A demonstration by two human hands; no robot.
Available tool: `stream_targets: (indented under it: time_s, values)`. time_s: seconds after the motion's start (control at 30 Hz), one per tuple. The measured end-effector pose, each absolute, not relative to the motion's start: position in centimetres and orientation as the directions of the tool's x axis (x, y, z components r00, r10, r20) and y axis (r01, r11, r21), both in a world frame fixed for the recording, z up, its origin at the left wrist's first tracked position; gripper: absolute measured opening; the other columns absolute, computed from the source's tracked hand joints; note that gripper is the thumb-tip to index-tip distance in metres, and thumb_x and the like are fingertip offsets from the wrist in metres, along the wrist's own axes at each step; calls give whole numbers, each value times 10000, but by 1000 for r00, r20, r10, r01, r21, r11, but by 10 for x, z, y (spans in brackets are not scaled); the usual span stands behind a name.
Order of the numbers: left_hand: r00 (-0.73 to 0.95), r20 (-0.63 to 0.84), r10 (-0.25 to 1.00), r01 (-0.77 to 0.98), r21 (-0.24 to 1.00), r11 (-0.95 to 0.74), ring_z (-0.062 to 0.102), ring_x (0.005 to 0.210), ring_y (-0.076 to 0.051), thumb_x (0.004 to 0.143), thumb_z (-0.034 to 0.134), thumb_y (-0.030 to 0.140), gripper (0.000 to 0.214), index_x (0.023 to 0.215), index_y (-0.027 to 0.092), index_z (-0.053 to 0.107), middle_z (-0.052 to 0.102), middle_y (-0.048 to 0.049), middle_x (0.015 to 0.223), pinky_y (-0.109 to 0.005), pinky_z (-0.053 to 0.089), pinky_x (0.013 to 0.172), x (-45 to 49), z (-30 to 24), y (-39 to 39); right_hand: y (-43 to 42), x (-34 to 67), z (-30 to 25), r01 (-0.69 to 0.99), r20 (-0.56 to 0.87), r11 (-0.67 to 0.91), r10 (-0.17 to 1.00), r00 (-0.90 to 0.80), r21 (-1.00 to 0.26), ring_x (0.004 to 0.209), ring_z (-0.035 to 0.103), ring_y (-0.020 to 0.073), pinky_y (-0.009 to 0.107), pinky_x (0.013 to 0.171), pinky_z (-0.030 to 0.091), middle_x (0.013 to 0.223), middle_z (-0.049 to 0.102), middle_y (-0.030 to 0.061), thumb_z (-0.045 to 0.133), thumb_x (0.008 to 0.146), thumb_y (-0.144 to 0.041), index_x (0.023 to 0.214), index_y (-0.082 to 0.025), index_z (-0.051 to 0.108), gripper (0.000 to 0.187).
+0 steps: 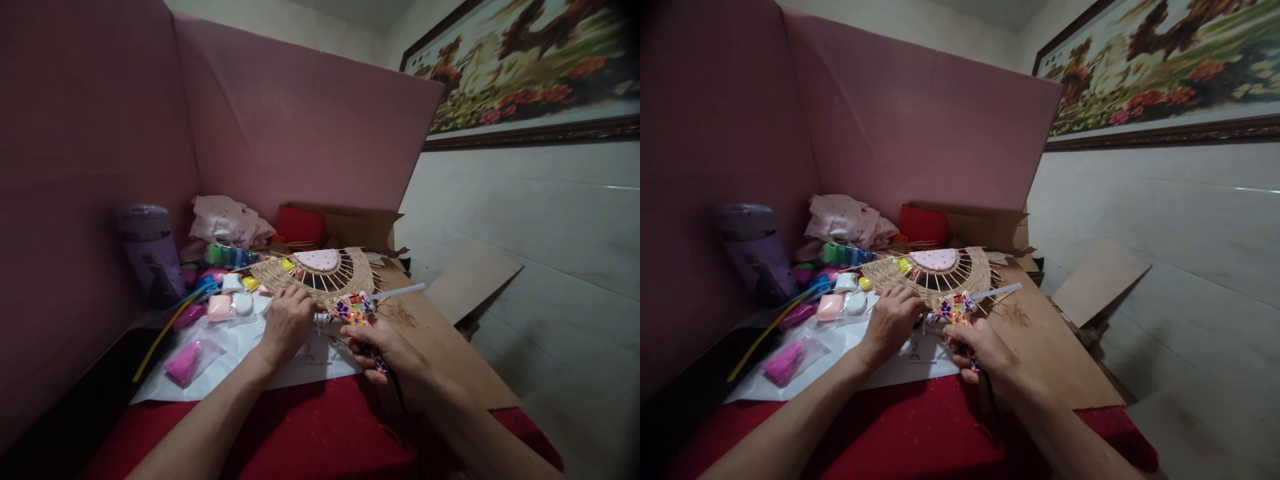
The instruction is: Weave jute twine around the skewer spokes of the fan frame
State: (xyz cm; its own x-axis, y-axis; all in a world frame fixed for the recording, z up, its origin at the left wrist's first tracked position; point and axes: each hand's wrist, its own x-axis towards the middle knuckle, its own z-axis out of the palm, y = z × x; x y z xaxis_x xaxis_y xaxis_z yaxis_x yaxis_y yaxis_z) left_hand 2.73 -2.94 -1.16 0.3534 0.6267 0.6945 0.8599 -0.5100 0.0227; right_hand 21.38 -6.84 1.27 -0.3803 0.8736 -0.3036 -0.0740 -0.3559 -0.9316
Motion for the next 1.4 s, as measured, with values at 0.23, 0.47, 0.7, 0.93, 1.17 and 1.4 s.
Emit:
stream_targets:
  time_s: [0.23,0.47,0.7,0.93,1.17,1.4]
  values:
    - [356,705,613,858,13,-513,495,782,-189,846,504,213,164,732,180,617,606,-29,771,-338,362,720,28,-12,-29,-70,211,14,-61,-280,-327,880,-384,-943,406,278,31,148,316,170,560,388,-65,590,740,-279,726,-179,440,181]
    - [349,695,628,859,30,-511,495,797,-191,846,506,220,162,734,184,618,609,-24,777,-340,364,733,27,-11,-29,-71,209,13,-10,-292,-316,886,-361,-949,401,272,35,158,314,169,536,362,-71,575,734,-270,660,-183,412,199]
    - [354,696,624,855,29,-517,495,799,-190,849,503,237,165,741,186,617,607,-25,781,-338,364,737,28,-12,-29,-72,211,12,-15,-296,-327,874,-384,-945,396,273,32,154,314,166,535,364,-76,582,732,-289,668,-185,407,213]
    - [355,708,610,852,24,-523,490,791,-186,853,495,229,176,731,179,611,602,-32,775,-336,360,739,27,-12,-30,-74,212,16,-97,-318,-380,868,-381,-920,398,283,24,138,301,165,584,408,-73,636,693,-288,746,-193,420,243]
    - [353,715,603,850,24,-526,488,783,-179,852,493,213,169,739,177,613,599,-36,776,-334,366,733,27,-13,-29,-77,214,18,-121,-320,-389,869,-377,-913,401,270,22,137,305,153,587,408,-74,630,708,-305,772,-187,451,224]
    - [357,710,606,852,18,-523,494,789,-185,849,496,217,168,731,176,609,603,-36,781,-339,374,729,27,-11,-30,-76,214,17,-112,-308,-373,874,-376,-921,402,284,22,144,316,145,580,418,-68,630,718,-305,767,-180,458,218]
